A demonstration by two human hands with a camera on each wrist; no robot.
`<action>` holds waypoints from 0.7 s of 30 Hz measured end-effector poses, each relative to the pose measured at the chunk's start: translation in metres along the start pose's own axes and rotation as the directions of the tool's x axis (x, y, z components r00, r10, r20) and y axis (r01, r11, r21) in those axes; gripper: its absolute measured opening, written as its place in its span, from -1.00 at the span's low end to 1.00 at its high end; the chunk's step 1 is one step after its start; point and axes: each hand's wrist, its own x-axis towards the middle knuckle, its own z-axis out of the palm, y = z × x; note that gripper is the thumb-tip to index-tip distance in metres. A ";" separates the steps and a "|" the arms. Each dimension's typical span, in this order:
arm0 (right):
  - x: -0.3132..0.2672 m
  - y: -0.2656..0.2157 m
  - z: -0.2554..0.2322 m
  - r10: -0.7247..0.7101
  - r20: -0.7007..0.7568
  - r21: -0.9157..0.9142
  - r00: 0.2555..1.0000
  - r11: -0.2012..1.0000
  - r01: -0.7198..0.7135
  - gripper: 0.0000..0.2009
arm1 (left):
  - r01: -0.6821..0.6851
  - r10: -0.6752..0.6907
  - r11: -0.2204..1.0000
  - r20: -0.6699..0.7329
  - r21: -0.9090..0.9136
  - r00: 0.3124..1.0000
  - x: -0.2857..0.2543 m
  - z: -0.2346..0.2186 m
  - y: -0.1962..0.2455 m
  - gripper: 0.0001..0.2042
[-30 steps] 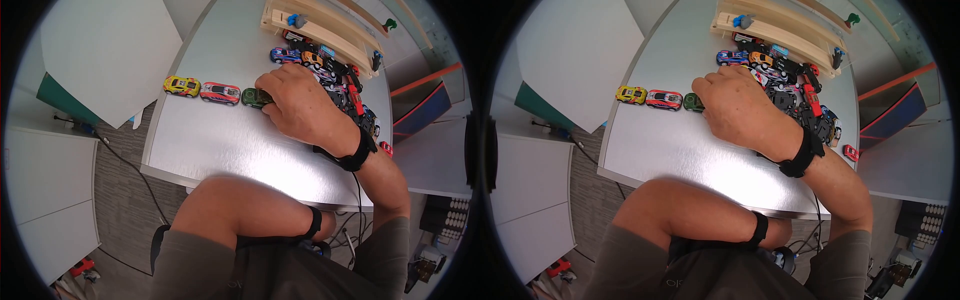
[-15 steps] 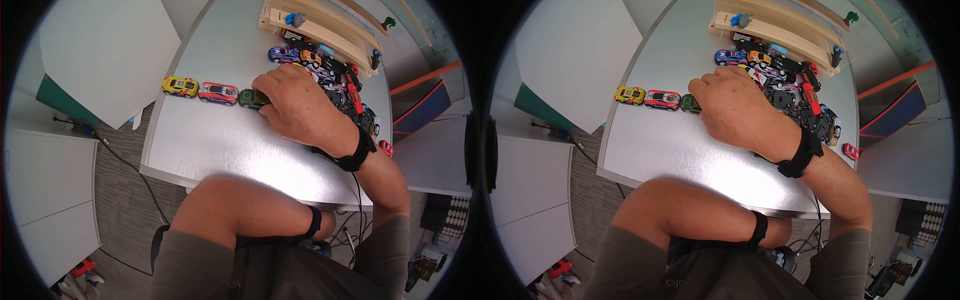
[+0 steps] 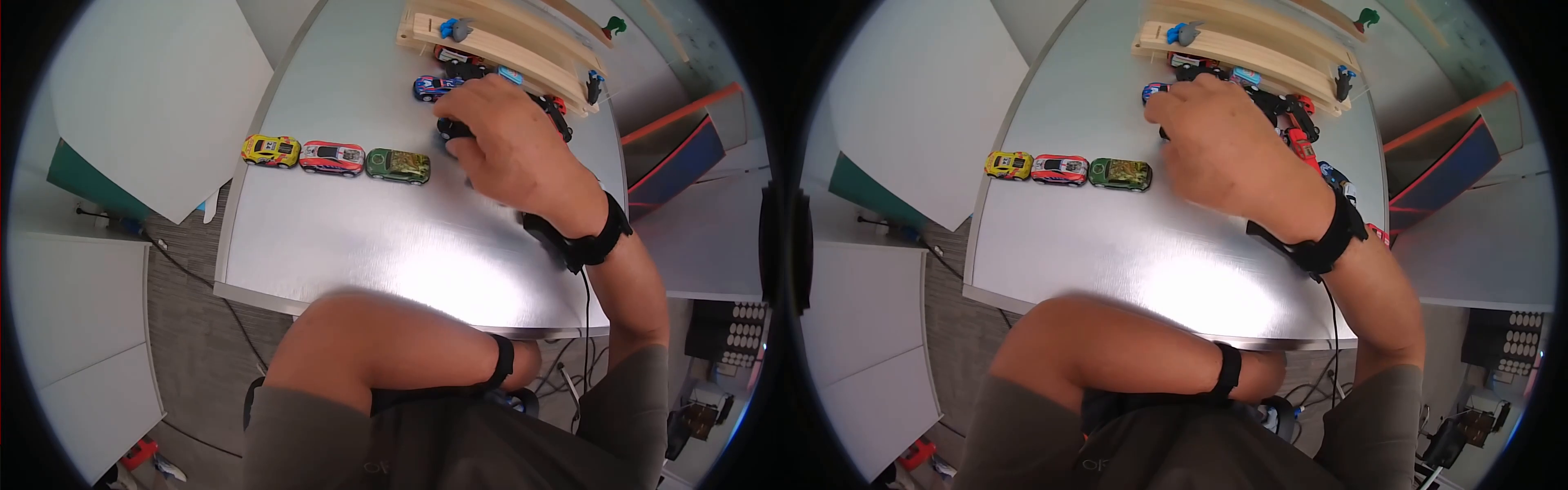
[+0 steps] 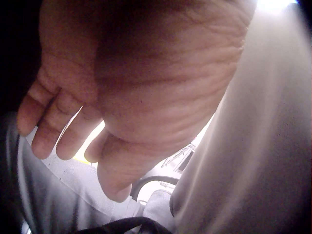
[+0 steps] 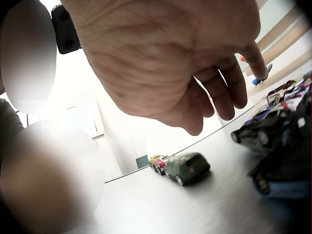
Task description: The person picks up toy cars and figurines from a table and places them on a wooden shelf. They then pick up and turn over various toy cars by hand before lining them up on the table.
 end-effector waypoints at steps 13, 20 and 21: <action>-0.018 0.008 0.005 0.140 0.065 -0.191 0.988 0.974 -0.126 -0.70 | 0.029 -0.036 0.997 0.107 0.067 0.994 -0.004 -0.009 0.001 -0.75; -0.018 0.002 0.012 0.146 0.062 -0.277 0.987 0.953 -0.123 -0.64 | 0.007 -0.007 1.000 0.132 -0.003 0.991 -0.002 -0.009 0.000 -0.75; -0.019 0.002 0.012 0.135 0.083 -0.298 0.987 0.949 -0.105 -0.66 | 0.007 -0.006 1.000 0.131 -0.003 0.991 0.001 -0.004 0.000 -0.75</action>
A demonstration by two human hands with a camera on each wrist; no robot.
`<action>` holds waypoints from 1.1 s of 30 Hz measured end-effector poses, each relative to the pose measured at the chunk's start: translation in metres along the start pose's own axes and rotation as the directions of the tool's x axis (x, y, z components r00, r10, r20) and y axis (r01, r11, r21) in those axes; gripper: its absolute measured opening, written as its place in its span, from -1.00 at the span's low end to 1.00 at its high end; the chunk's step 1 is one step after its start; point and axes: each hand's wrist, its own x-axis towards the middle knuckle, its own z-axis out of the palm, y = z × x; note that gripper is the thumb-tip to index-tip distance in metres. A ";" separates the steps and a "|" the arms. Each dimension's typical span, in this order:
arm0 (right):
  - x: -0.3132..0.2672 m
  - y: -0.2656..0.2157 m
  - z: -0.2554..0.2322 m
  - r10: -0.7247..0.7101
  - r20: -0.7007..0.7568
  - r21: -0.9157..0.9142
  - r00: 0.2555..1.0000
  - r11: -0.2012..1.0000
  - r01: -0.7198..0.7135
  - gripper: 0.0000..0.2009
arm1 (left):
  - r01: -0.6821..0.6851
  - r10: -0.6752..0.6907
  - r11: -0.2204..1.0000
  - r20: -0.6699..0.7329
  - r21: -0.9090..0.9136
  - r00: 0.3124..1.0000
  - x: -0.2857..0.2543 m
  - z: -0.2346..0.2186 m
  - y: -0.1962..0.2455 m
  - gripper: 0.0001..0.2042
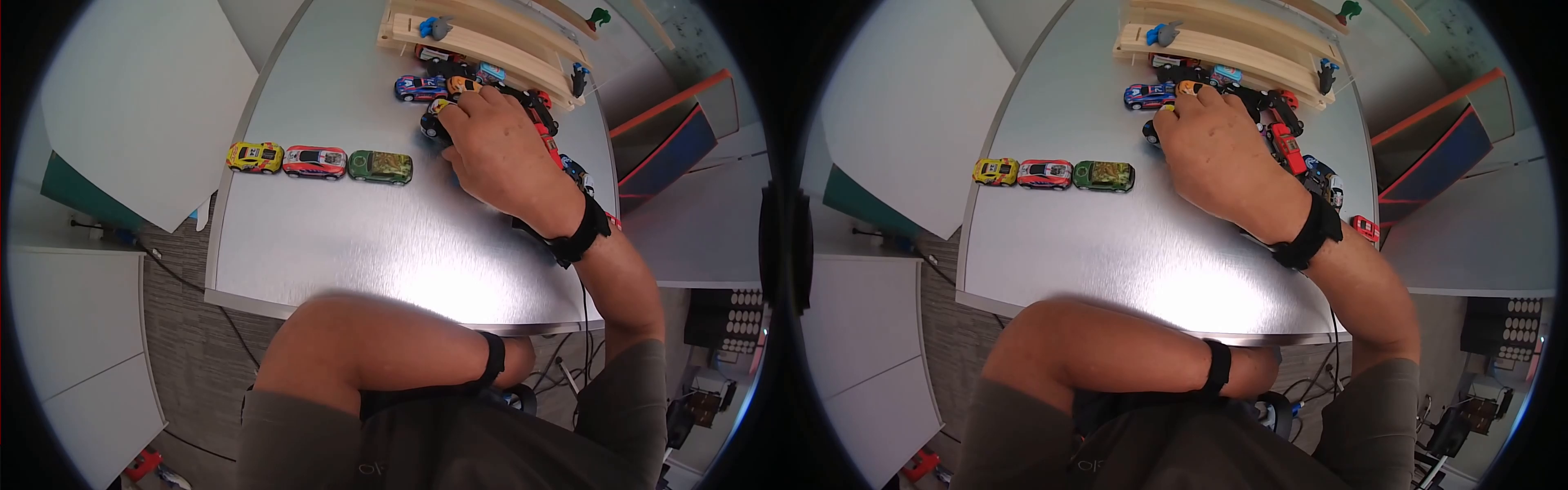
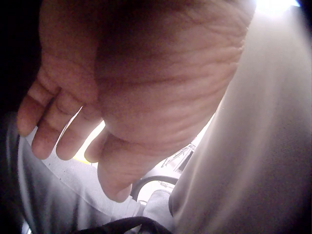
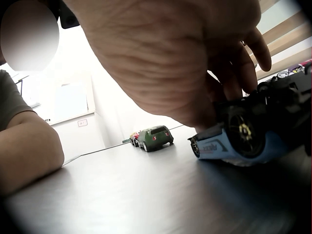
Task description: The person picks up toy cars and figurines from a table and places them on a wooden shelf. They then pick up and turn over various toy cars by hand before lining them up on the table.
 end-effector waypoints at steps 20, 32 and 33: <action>-0.027 -0.001 -0.036 -0.111 0.354 0.468 0.929 0.881 -0.073 -0.60 | 0.053 -0.055 0.997 -0.043 -0.048 0.998 0.017 0.018 0.002 -0.76; -0.027 0.003 -0.020 0.001 0.167 0.482 0.986 0.872 -0.083 -0.74 | 0.067 -0.064 0.992 0.030 -0.105 0.998 0.038 0.018 0.000 -0.69; -0.028 0.002 -0.021 -0.013 0.159 0.457 0.987 0.887 -0.062 -0.73 | 0.066 -0.064 0.992 0.029 -0.106 0.998 0.043 0.023 0.000 -0.69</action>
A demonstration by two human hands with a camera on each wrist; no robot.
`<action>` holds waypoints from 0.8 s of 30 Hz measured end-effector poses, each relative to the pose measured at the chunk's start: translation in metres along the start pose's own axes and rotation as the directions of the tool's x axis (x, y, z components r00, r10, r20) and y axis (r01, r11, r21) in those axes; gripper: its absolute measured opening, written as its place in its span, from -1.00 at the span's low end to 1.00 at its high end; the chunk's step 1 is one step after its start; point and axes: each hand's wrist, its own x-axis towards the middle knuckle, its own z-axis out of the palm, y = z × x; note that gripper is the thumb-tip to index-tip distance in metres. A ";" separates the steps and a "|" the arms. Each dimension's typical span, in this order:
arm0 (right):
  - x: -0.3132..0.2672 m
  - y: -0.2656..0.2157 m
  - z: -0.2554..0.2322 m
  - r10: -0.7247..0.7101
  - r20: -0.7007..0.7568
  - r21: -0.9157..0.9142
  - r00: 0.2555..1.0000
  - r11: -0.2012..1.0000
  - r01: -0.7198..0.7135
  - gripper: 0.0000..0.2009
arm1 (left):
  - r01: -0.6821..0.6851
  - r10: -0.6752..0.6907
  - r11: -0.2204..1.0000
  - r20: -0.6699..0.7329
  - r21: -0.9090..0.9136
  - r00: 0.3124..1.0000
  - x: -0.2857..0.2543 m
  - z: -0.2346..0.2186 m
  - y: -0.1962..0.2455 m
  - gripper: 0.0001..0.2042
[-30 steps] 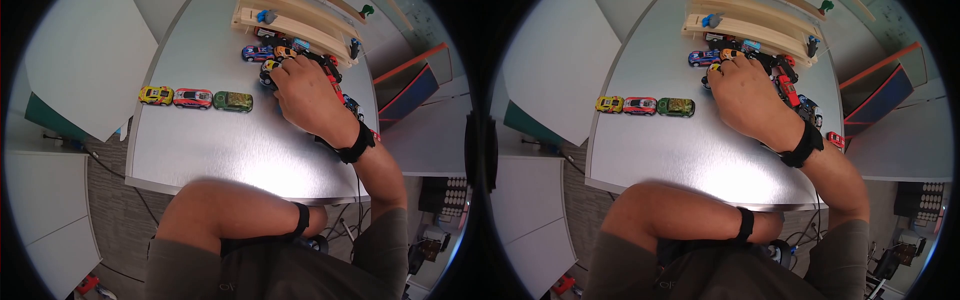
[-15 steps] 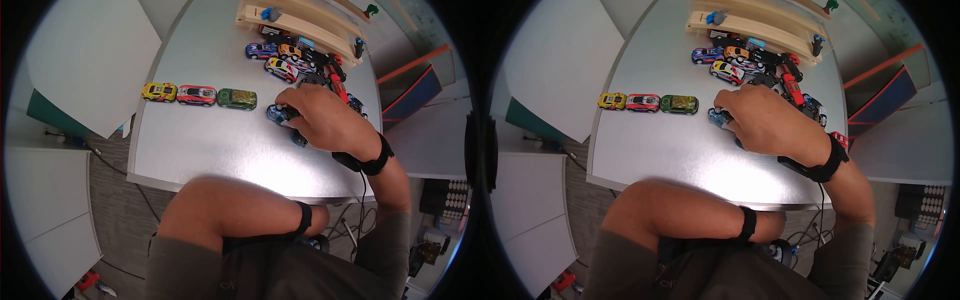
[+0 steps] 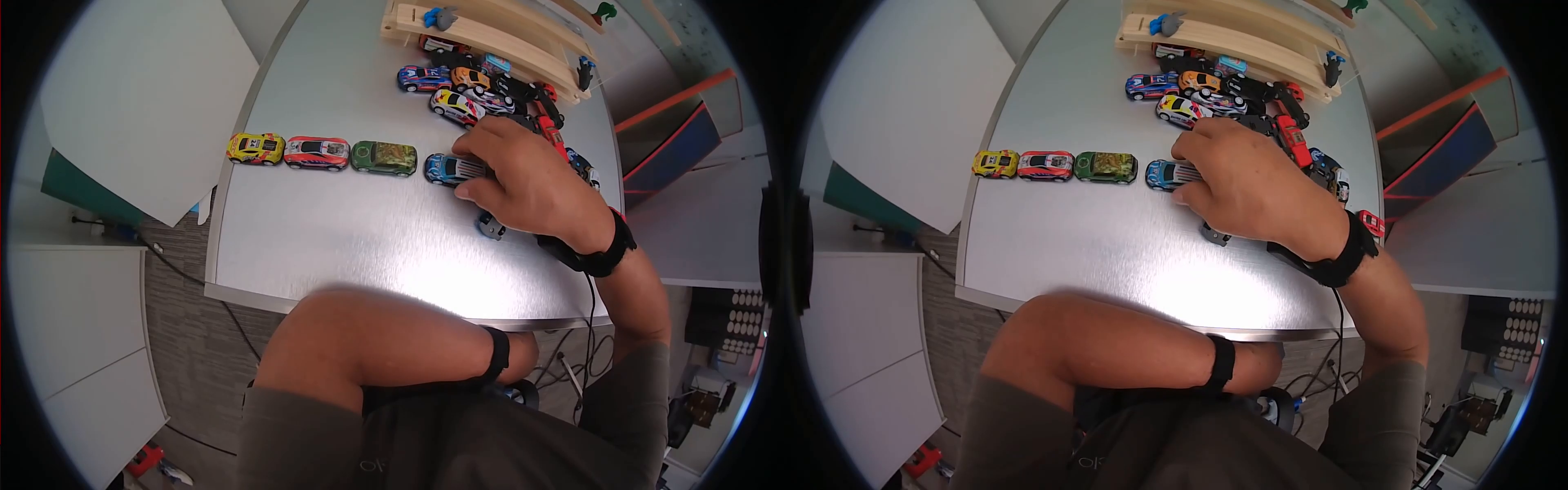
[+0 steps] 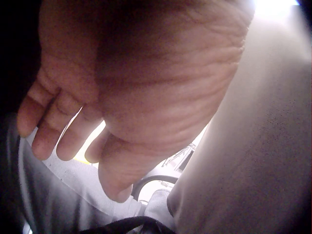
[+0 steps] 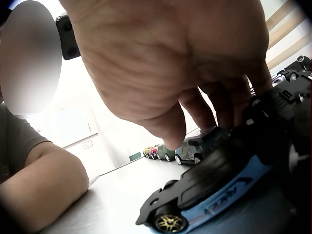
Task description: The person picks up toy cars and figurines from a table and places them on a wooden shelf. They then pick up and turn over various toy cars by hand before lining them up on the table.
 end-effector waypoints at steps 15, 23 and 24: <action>0.041 -0.026 -0.006 -0.124 -0.174 -0.036 0.977 0.992 0.119 -0.78 | 0.001 0.001 1.000 -0.102 0.016 0.995 -0.032 -0.012 -0.001 -0.77; 0.112 -0.066 0.033 -0.267 -0.218 -0.015 0.939 0.963 0.270 -0.85 | -0.124 0.128 0.990 -0.058 0.067 0.990 -0.021 -0.015 -0.008 -0.75; 0.116 -0.069 0.036 -0.277 -0.220 -0.018 0.935 0.960 0.280 -0.86 | -0.127 0.134 0.989 -0.093 0.082 0.987 -0.018 -0.012 -0.006 -0.74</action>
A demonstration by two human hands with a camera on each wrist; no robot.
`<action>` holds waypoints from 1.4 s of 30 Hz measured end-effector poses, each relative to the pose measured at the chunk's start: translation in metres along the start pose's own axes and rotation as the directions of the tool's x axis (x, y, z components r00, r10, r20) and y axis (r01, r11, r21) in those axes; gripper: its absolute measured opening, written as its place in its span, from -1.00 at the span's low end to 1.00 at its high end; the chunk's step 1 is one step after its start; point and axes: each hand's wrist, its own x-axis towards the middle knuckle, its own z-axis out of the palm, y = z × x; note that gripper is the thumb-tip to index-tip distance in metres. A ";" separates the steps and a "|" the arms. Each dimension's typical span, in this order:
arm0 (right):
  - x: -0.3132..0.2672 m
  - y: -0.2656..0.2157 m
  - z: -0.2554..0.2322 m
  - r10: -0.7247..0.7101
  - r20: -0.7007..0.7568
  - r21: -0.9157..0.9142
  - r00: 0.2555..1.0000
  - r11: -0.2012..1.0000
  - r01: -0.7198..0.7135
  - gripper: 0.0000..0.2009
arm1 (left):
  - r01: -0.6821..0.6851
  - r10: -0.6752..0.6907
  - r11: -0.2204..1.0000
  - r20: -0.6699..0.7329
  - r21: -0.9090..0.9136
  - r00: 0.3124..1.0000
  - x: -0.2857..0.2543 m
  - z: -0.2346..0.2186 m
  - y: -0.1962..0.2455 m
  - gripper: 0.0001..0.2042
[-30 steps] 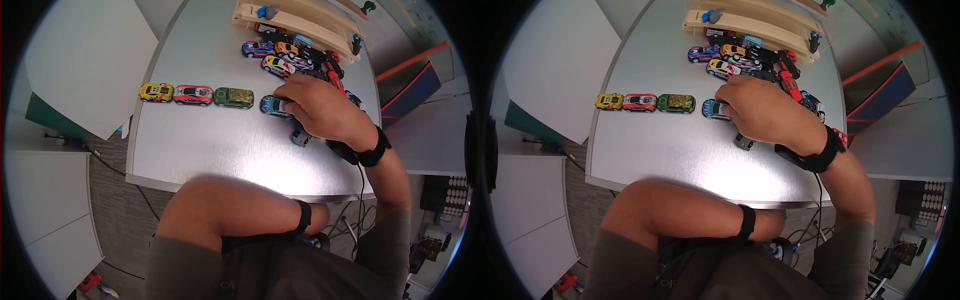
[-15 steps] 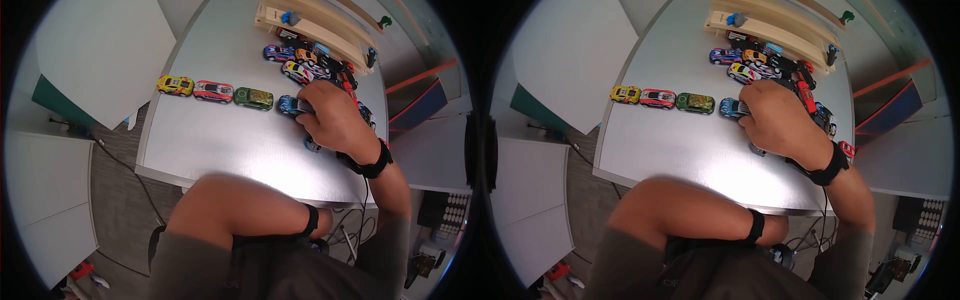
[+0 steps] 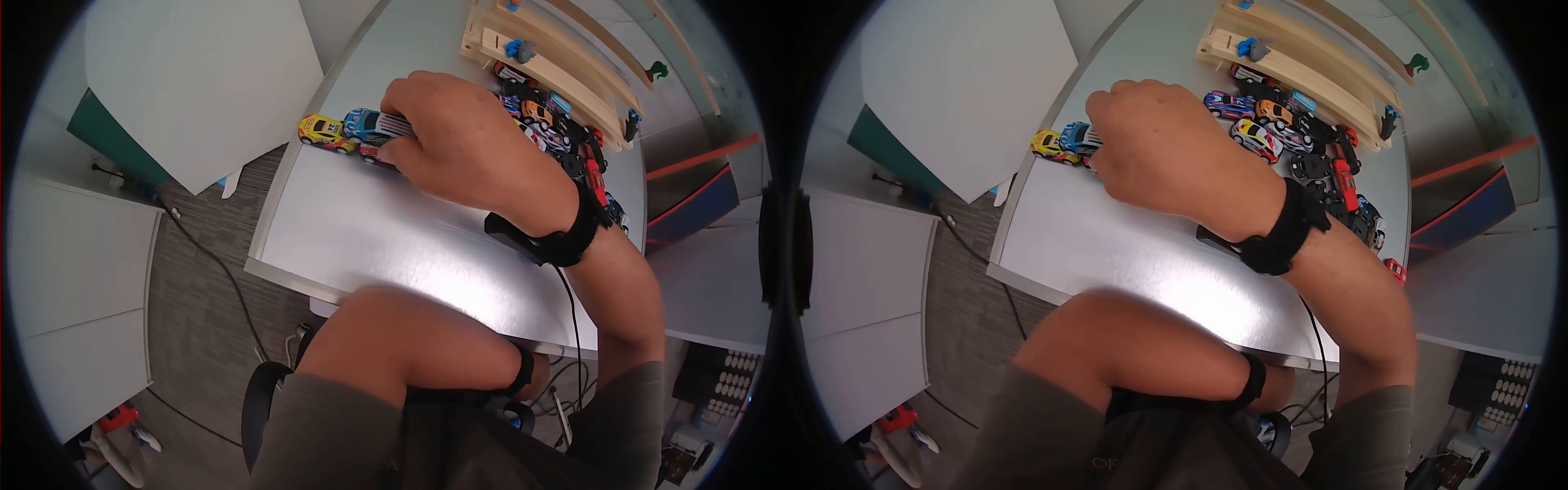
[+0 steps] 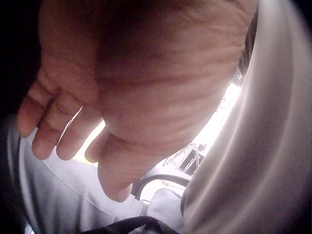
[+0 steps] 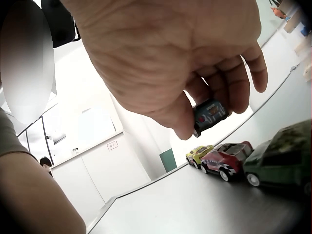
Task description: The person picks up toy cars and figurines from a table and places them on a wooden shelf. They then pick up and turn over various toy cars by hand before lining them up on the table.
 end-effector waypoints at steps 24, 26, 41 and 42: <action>0.014 -0.009 0.016 0.050 0.074 -0.048 0.996 0.998 -0.046 -0.88 | 0.037 -0.039 0.997 0.037 0.064 0.999 0.010 0.003 0.003 -0.69; 0.014 -0.008 0.017 0.054 0.082 -0.052 0.995 0.997 -0.050 -0.87 | 0.037 -0.039 0.998 0.041 0.057 0.998 0.012 0.002 0.002 -0.69; 0.015 -0.007 0.018 0.072 0.104 -0.068 0.992 0.996 -0.065 -0.85 | 0.050 -0.050 0.999 0.042 0.012 0.998 0.007 -0.002 0.000 -0.67; 0.015 -0.009 0.017 0.070 0.106 -0.071 0.992 0.995 -0.063 -0.84 | 0.050 -0.050 0.999 0.064 0.003 0.997 0.006 -0.003 0.001 -0.66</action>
